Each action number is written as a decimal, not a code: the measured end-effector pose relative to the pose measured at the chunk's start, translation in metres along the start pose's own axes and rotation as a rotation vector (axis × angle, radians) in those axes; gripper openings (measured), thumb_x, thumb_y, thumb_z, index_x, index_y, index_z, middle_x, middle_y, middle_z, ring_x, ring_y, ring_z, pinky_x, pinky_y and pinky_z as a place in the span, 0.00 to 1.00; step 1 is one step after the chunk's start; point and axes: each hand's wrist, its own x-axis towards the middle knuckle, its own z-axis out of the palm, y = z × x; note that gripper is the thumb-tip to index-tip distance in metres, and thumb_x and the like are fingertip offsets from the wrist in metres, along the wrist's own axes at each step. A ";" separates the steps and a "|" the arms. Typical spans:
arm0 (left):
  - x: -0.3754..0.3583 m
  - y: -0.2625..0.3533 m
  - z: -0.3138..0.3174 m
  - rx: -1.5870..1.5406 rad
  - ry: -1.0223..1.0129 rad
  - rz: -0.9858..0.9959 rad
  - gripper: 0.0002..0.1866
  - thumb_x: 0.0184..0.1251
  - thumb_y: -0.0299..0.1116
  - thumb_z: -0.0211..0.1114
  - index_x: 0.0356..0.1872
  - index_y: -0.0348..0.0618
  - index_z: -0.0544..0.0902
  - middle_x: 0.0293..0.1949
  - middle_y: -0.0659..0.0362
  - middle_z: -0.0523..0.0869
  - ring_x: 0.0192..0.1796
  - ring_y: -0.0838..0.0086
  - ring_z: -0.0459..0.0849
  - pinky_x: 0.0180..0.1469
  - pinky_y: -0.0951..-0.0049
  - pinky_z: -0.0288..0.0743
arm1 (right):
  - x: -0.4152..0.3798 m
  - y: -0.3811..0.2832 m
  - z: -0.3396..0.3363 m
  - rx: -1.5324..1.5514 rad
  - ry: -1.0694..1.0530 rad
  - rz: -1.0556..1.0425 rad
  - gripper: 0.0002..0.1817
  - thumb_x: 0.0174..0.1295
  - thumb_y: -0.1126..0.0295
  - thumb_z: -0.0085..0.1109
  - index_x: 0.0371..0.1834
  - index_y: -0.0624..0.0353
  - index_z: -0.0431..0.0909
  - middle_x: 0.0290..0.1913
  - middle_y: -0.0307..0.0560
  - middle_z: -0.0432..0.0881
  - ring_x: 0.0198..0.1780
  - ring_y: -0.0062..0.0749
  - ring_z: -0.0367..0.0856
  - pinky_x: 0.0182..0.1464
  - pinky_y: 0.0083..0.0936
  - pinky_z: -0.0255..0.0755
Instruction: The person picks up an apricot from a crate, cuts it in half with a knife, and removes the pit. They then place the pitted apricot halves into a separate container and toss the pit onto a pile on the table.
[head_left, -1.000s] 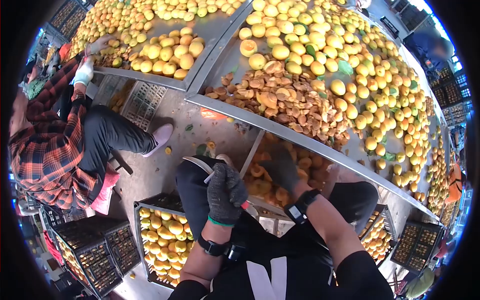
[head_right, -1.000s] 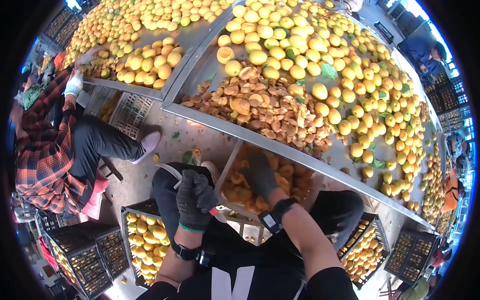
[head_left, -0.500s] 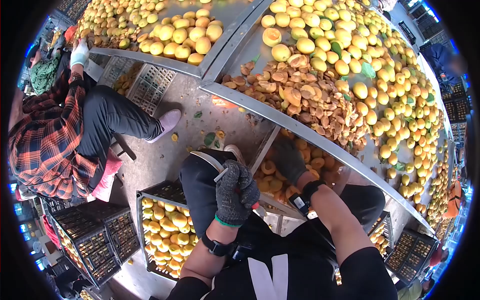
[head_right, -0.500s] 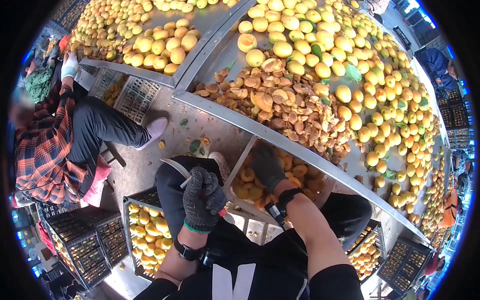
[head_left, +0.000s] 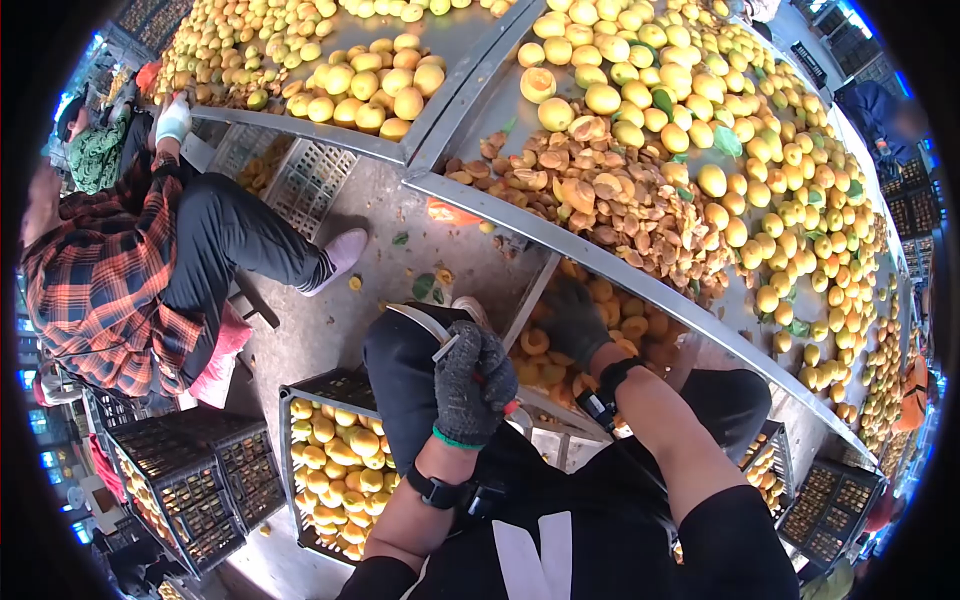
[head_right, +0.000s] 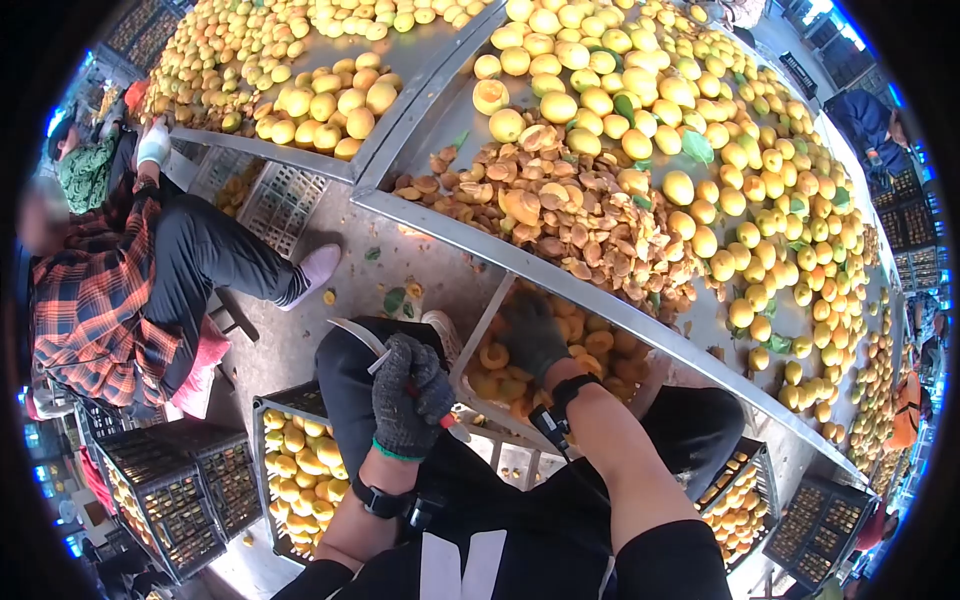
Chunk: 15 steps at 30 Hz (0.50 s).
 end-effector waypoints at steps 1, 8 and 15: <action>0.000 0.001 0.000 0.015 0.002 -0.002 0.11 0.71 0.44 0.56 0.32 0.50 0.73 0.22 0.66 0.67 0.14 0.80 0.63 0.16 0.79 0.58 | 0.004 -0.002 0.002 -0.001 0.006 -0.001 0.14 0.50 0.58 0.59 0.38 0.45 0.86 0.59 0.43 0.74 0.67 0.48 0.62 0.70 0.47 0.51; 0.003 -0.002 -0.001 0.016 0.007 -0.007 0.11 0.69 0.43 0.59 0.31 0.49 0.73 0.21 0.65 0.69 0.14 0.79 0.64 0.15 0.78 0.57 | 0.007 -0.013 0.012 -0.165 -0.045 0.028 0.20 0.55 0.62 0.54 0.50 0.58 0.81 0.59 0.47 0.73 0.67 0.46 0.62 0.71 0.46 0.48; 0.001 0.000 -0.001 0.046 0.030 0.014 0.13 0.69 0.44 0.59 0.30 0.48 0.73 0.20 0.65 0.69 0.14 0.78 0.64 0.16 0.77 0.57 | 0.010 -0.023 0.007 -0.179 -0.139 0.094 0.21 0.57 0.64 0.52 0.53 0.57 0.80 0.63 0.46 0.70 0.69 0.44 0.59 0.73 0.46 0.45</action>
